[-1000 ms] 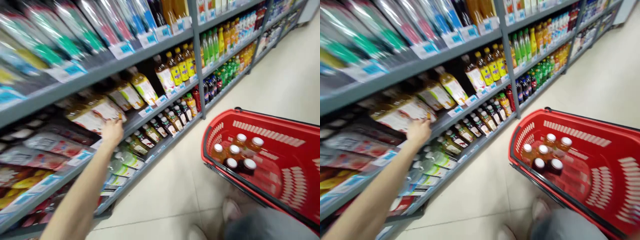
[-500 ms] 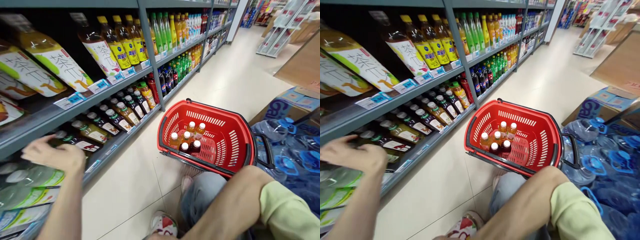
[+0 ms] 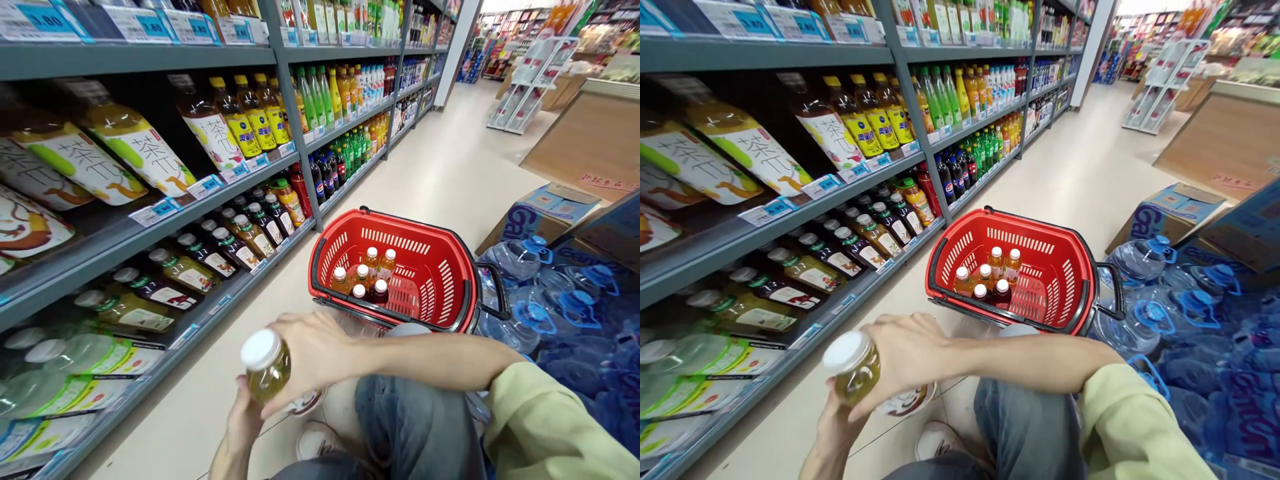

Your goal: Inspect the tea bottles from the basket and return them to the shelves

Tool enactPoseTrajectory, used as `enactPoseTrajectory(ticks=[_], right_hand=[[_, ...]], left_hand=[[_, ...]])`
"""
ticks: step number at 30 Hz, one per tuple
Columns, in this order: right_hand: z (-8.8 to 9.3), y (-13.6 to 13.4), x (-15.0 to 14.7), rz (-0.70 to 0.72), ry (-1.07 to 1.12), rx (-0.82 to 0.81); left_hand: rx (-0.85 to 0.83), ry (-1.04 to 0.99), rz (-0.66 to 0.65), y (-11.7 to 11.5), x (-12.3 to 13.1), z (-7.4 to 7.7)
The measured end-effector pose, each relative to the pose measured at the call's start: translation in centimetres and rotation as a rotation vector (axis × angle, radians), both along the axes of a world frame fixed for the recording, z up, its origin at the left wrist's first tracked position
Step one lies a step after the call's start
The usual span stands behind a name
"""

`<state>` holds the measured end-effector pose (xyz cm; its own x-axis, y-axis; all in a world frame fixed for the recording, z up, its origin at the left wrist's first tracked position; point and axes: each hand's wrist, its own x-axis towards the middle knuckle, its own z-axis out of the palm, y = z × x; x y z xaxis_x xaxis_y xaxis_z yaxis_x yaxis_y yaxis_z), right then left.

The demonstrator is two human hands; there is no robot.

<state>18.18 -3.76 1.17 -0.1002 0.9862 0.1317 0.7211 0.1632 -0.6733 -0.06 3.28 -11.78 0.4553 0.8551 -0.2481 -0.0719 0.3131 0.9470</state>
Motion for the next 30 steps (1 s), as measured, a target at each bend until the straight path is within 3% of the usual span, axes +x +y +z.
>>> enactPoseTrajectory(ticks=[2, 5, 8, 12, 17, 27, 30], right_hand=[[0.5, 0.3, 0.7, -0.119, 0.102, -0.082], [1.3, 0.5, 1.1, -0.181, 0.305, -0.212], [1.4, 0.6, 0.8, -0.191, 0.454, -0.228], [0.6, 0.7, -0.3, -0.223, 0.322, -0.177], [0.0, 0.8, -1.1, -0.24, 0.119, -0.192], [-0.8, 0.0, -2.6, -0.229, 0.351, -0.031], [-1.2, 0.1, -2.7, -0.212, 0.408, -0.02]], left_hand=[[0.009, 0.027, -0.131, -0.1, -1.3, 1.5], [0.087, 0.123, -0.32, -0.1, -1.4, 4.9], [0.222, 0.204, -0.292, -1.5, -0.9, 7.0], [0.191, 0.178, -0.177, -4.0, -1.0, 5.8], [0.081, 0.159, -0.28, -4.7, -1.3, 4.1], [0.129, -0.182, -0.216, -5.6, -1.3, 5.8], [0.207, -0.179, -0.173, -5.5, -1.2, 6.6]])
